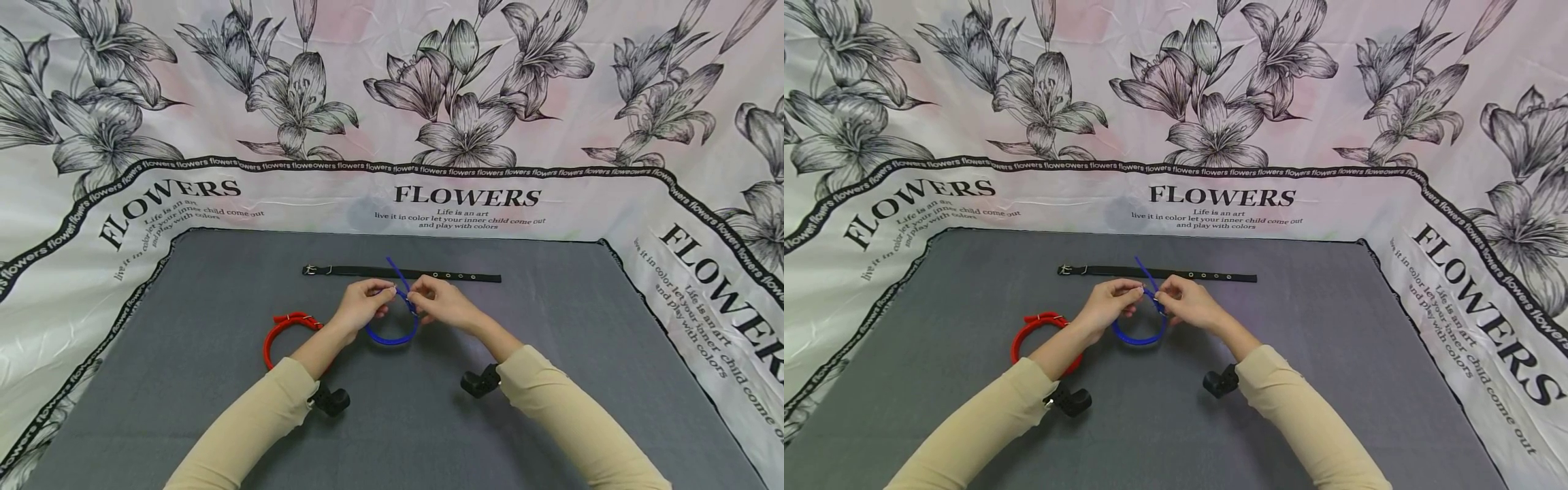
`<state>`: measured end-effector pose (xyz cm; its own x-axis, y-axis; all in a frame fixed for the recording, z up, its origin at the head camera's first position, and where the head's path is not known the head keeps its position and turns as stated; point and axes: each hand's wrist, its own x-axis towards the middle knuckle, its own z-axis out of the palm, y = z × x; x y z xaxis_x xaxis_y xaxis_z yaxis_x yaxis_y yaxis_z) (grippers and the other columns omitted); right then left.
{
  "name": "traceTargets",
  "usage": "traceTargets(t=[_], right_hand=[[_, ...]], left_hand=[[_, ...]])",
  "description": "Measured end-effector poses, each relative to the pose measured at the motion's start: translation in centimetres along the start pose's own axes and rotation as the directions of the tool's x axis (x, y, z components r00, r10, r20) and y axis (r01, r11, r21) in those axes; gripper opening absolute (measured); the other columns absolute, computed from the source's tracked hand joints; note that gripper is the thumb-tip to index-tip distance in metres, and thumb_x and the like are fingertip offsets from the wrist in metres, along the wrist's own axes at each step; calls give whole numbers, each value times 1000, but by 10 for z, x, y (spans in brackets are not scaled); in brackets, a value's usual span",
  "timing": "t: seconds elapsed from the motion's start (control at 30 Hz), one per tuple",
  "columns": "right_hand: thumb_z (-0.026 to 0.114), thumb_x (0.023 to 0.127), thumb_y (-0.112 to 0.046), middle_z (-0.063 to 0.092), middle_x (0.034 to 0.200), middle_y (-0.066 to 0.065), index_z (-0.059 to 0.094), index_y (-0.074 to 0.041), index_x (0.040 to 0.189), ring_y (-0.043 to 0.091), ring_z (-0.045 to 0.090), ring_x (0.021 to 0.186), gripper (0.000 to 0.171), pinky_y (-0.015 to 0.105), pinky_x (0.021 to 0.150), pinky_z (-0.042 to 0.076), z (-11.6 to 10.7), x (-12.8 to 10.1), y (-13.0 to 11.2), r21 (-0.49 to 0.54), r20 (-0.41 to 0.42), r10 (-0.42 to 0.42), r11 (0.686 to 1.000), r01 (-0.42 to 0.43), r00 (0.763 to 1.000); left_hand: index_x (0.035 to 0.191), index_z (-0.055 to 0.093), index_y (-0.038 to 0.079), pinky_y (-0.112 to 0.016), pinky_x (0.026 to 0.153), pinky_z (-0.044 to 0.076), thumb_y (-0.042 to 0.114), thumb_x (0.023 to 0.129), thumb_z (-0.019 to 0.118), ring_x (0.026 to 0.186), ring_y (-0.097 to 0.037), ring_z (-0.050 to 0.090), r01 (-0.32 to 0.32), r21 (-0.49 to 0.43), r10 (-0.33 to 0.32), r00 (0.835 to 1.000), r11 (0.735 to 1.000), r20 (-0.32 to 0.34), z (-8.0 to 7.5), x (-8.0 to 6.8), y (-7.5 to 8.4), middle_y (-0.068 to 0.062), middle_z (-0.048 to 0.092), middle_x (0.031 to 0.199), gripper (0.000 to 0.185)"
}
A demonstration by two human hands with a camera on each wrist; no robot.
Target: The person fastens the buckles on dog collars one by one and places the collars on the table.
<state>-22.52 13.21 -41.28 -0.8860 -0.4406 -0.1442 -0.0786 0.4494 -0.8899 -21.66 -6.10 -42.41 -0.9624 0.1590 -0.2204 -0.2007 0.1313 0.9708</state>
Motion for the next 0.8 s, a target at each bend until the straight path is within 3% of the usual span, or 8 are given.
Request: traceTargets(t=[0.17,0.37,0.53,0.8], right_hand=[[50,96,-30,55,100,13,51,-4,117,21,57,89,34,37,69,55,0,0,-2,19,-36,-13,1000,13,999],[51,96,-25,54,91,11,51,-6,113,20,57,81,27,40,69,55,-1,0,-2,29,-27,-33,999,33,999],[51,95,-24,55,91,11,52,-6,113,19,58,81,26,42,73,54,-1,0,-3,31,-40,-19,999,20,999],[53,95,-23,57,112,20,54,-5,118,26,59,95,29,46,83,50,-2,4,-8,56,-127,-33,998,41,991]], left_hand=[[110,65,9,-35,75,53,24,89,62,79,-24,61,5,5,-5,1000,1000,12,1,0,1,-17,66,103,26],[112,65,7,-38,76,53,23,90,61,68,-12,57,-10,9,10,1000,1000,3,3,-1,3,-14,66,99,28],[112,64,6,-33,72,53,23,90,61,70,-16,59,-18,8,18,1000,1000,5,3,-1,3,-18,65,102,28],[107,66,8,-23,62,51,24,89,62,77,-27,61,-1,46,-2,999,999,47,3,-2,3,-20,65,104,25]])
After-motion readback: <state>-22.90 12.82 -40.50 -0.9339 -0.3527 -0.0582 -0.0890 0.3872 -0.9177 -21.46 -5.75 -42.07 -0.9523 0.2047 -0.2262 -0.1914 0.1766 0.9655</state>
